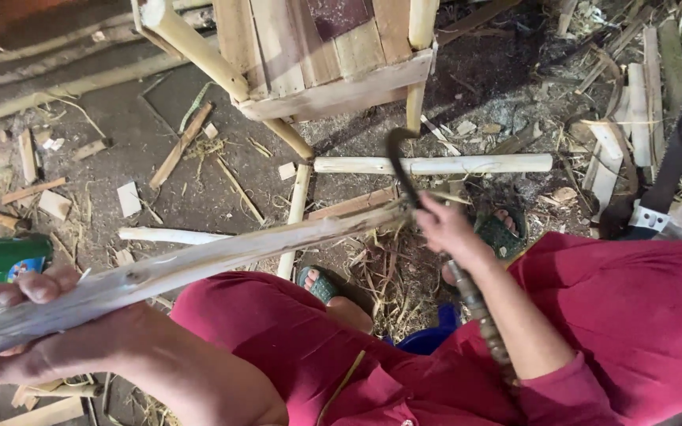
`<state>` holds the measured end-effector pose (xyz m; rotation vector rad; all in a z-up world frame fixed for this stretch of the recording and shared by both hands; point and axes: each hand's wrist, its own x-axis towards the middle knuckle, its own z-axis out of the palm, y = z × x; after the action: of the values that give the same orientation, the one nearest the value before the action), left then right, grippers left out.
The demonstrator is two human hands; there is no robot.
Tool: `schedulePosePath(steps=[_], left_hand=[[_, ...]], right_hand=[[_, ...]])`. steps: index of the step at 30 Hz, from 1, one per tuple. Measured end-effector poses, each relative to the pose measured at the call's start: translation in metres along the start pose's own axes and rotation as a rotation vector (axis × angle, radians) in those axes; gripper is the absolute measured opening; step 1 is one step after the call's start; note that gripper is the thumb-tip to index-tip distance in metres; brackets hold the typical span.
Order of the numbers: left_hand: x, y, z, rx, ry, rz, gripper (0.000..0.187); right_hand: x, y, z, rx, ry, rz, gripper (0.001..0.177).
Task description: Shaping and shaving wooden sticks using a billhook for furniture construction
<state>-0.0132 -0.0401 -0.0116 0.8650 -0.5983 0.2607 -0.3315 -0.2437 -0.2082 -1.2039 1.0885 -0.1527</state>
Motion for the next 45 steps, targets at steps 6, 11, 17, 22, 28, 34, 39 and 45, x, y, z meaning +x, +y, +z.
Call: schedulePosePath(steps=[6, 11, 17, 22, 28, 34, 39, 45], left_hand=[[0.021, 0.021, -0.015, 0.582, -0.143, 0.408, 0.066], [0.022, 0.014, -0.029, 0.462, -0.012, 0.274, 0.062], [0.041, -0.001, -0.089, -0.208, 0.094, -0.128, 0.059], [0.053, -0.020, -0.145, -0.467, -0.259, -0.271, 0.064], [0.065, -0.031, -0.152, -0.682, -0.512, -0.333, 0.057], [0.013, -0.022, -0.021, 0.260, -0.054, 0.370, 0.067], [-0.065, -0.044, 0.043, 0.112, -0.141, 0.070, 0.047], [-0.077, -0.077, 0.048, -0.007, -0.068, -0.145, 0.044]], right_hand=[[0.014, 0.054, -0.056, 0.042, 0.336, 0.068, 0.050], [-0.011, 0.014, -0.022, 0.468, 0.103, -0.061, 0.039], [-0.019, -0.015, 0.016, 1.051, -0.889, -0.055, 0.074], [-0.005, 0.012, 0.022, 1.120, -0.881, 0.059, 0.039], [-0.009, 0.001, 0.016, 1.004, -0.625, 0.000, 0.051], [0.001, 0.027, -0.022, 0.844, -0.297, 0.009, 0.020], [-0.013, 0.039, -0.005, -0.025, -0.030, 0.217, 0.048], [-0.024, 0.045, 0.006, -0.305, 0.166, 0.117, 0.031]])
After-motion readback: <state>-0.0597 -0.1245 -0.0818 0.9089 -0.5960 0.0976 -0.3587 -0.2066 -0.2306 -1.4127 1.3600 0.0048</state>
